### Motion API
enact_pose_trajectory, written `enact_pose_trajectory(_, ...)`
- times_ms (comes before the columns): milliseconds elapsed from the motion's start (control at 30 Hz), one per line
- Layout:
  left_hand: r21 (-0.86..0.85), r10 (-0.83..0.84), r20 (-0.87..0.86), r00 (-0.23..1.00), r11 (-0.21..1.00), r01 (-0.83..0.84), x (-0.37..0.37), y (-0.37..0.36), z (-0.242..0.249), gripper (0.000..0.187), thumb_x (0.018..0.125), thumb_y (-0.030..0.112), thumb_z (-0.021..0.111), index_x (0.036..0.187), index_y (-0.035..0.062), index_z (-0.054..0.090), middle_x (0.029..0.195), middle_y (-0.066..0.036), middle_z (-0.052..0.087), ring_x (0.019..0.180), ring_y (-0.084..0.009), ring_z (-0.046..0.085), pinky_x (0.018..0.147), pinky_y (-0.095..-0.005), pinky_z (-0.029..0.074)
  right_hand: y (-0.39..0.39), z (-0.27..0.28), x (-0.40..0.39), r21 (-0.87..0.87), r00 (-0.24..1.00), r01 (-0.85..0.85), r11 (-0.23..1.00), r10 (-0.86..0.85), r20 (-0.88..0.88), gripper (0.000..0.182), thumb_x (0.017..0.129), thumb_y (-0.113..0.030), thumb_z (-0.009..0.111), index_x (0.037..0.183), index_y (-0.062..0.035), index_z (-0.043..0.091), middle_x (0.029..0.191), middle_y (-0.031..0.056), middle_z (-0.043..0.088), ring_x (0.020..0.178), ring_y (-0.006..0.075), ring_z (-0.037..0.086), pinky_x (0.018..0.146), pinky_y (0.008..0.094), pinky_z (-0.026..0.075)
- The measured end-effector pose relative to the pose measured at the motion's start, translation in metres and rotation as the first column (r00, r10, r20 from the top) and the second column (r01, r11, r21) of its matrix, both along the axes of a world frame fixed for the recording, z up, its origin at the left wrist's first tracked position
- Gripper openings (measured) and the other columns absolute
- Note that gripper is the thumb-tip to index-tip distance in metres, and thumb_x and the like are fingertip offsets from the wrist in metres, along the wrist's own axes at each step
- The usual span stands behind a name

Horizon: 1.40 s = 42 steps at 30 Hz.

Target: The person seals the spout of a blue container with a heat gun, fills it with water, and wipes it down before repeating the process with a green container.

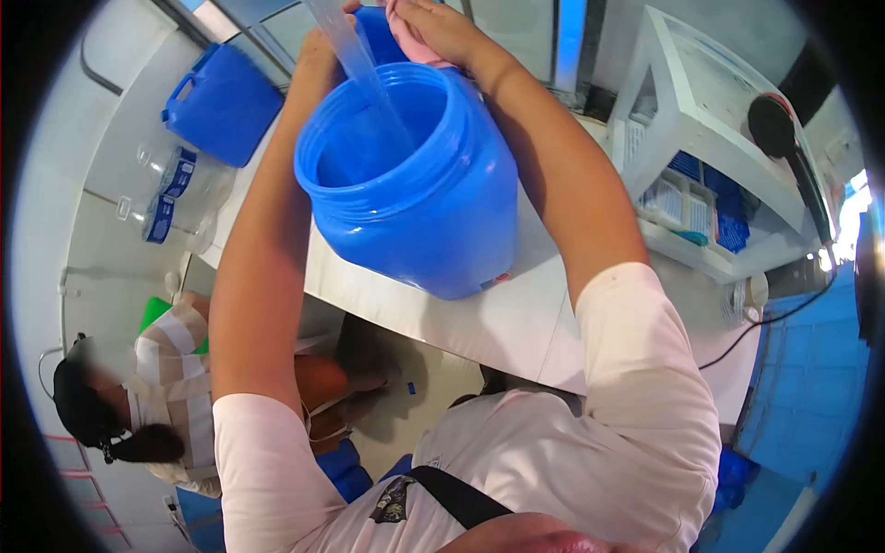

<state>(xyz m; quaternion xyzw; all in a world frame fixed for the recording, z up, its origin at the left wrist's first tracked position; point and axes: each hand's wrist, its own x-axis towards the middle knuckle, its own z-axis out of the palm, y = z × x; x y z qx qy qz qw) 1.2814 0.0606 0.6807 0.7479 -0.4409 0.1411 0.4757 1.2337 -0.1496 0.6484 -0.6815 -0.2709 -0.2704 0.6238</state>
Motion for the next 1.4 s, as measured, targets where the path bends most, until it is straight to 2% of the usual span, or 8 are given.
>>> enact_pose_trajectory(400, 0.102, 0.055, 0.144, 0.988, 0.992, -0.071, 0.019, 0.013, -0.030, 0.046, 0.100, 0.027, 0.059, 0.138, 0.0029, 0.049, 0.129, -0.019, 0.058, 0.119, -0.0329, 0.058, 0.101, -0.0433, 0.048, 0.053, -0.239, -0.208, 0.491, 0.565, 0.305, 0.816, 0.260, -0.783, 0.041, 0.104, -0.047, 0.034, 0.102, -0.0125, 0.056, 0.073, 0.0015, 0.053, 0.052, 0.0109, 0.044, 0.044, 0.0334, 0.035)
enact_pose_trajectory(533, 0.105, 0.067, 0.213, 0.975, 0.990, -0.091, -0.006, -0.017, -0.034, 0.046, 0.100, 0.027, 0.059, 0.138, 0.0027, 0.049, 0.130, -0.019, 0.058, 0.119, -0.0321, 0.058, 0.101, -0.0429, 0.048, 0.062, -0.104, -0.259, 0.219, 0.957, 0.153, 0.964, -0.089, -0.277, 0.038, 0.109, -0.035, 0.029, 0.101, -0.0042, 0.050, 0.080, 0.0084, 0.063, 0.050, 0.0144, 0.061, 0.046, 0.0276, 0.052)
enact_pose_trajectory(700, 0.076, 0.062, 0.266, 0.962, 0.993, -0.085, -0.041, -0.045, -0.027, 0.047, 0.100, 0.026, 0.059, 0.139, 0.0025, 0.049, 0.130, -0.018, 0.058, 0.120, -0.0312, 0.058, 0.102, -0.0424, 0.048, 0.045, -0.018, -0.185, 0.192, 0.625, 0.625, 0.756, -0.633, 0.456, 0.045, 0.108, -0.038, 0.032, 0.092, -0.0048, 0.057, 0.076, 0.0086, 0.062, 0.059, 0.0161, 0.061, 0.057, 0.0370, 0.053)
enact_pose_trajectory(767, 0.079, 0.069, 0.266, 0.961, 0.992, -0.093, -0.043, -0.044, -0.029, 0.048, 0.100, 0.026, 0.059, 0.140, 0.0024, 0.048, 0.131, -0.018, 0.058, 0.120, -0.0308, 0.058, 0.102, -0.0422, 0.049, 0.027, 0.000, -0.207, 0.212, 0.897, 0.166, 0.963, -0.059, -0.437, 0.054, 0.107, -0.049, 0.031, 0.094, -0.0067, 0.061, 0.080, 0.0052, 0.063, 0.066, 0.0168, 0.060, 0.071, 0.0400, 0.052)
enact_pose_trajectory(867, 0.084, 0.073, 0.290, 0.954, 0.991, -0.102, -0.050, -0.045, -0.030, 0.048, 0.100, 0.026, 0.060, 0.140, 0.0023, 0.048, 0.131, -0.018, 0.058, 0.120, -0.0303, 0.058, 0.102, -0.0419, 0.049, 0.015, -0.089, -0.128, 0.244, 0.793, 0.250, 0.937, -0.054, -0.607, 0.063, 0.104, -0.062, 0.029, 0.101, -0.0098, 0.065, 0.084, 0.0035, 0.065, 0.066, 0.0157, 0.060, 0.075, 0.0373, 0.052)
enact_pose_trajectory(1167, 0.108, 0.057, 0.314, 0.948, 0.990, -0.095, -0.038, -0.035, -0.025, 0.049, 0.100, 0.025, 0.060, 0.142, 0.0019, 0.047, 0.133, -0.017, 0.057, 0.121, -0.0286, 0.058, 0.103, -0.0409, 0.049, 0.046, -0.159, -0.240, 0.256, 0.309, 0.457, 0.852, 0.119, -0.944, 0.057, 0.102, -0.064, 0.031, 0.110, -0.0147, 0.058, 0.072, 0.0053, 0.060, 0.050, 0.0141, 0.050, 0.041, 0.0300, 0.041)
enact_pose_trajectory(1267, 0.130, 0.082, 0.294, 0.952, 0.984, -0.125, -0.016, 0.003, -0.029, 0.050, 0.100, 0.025, 0.061, 0.142, 0.0018, 0.047, 0.133, -0.017, 0.057, 0.122, -0.0281, 0.058, 0.103, -0.0406, 0.049, 0.072, -0.238, -0.233, 0.413, 0.764, 0.299, 0.860, 0.043, -0.643, 0.049, 0.104, -0.056, 0.040, 0.132, -0.0154, 0.041, 0.085, 0.0041, 0.058, 0.050, 0.0115, 0.049, 0.037, 0.0309, 0.040)
enact_pose_trajectory(1400, 0.093, 0.113, 0.306, 0.945, 0.985, -0.148, -0.029, 0.023, -0.014, 0.051, 0.101, 0.025, 0.061, 0.143, 0.0016, 0.046, 0.134, -0.016, 0.057, 0.122, -0.0273, 0.058, 0.103, -0.0402, 0.049, 0.095, -0.203, -0.269, 0.307, 0.787, 0.432, 0.848, -0.188, -0.588, 0.058, 0.102, -0.034, 0.061, 0.146, -0.0039, 0.038, 0.103, 0.0038, 0.058, 0.088, 0.0150, 0.056, 0.080, 0.0328, 0.052)
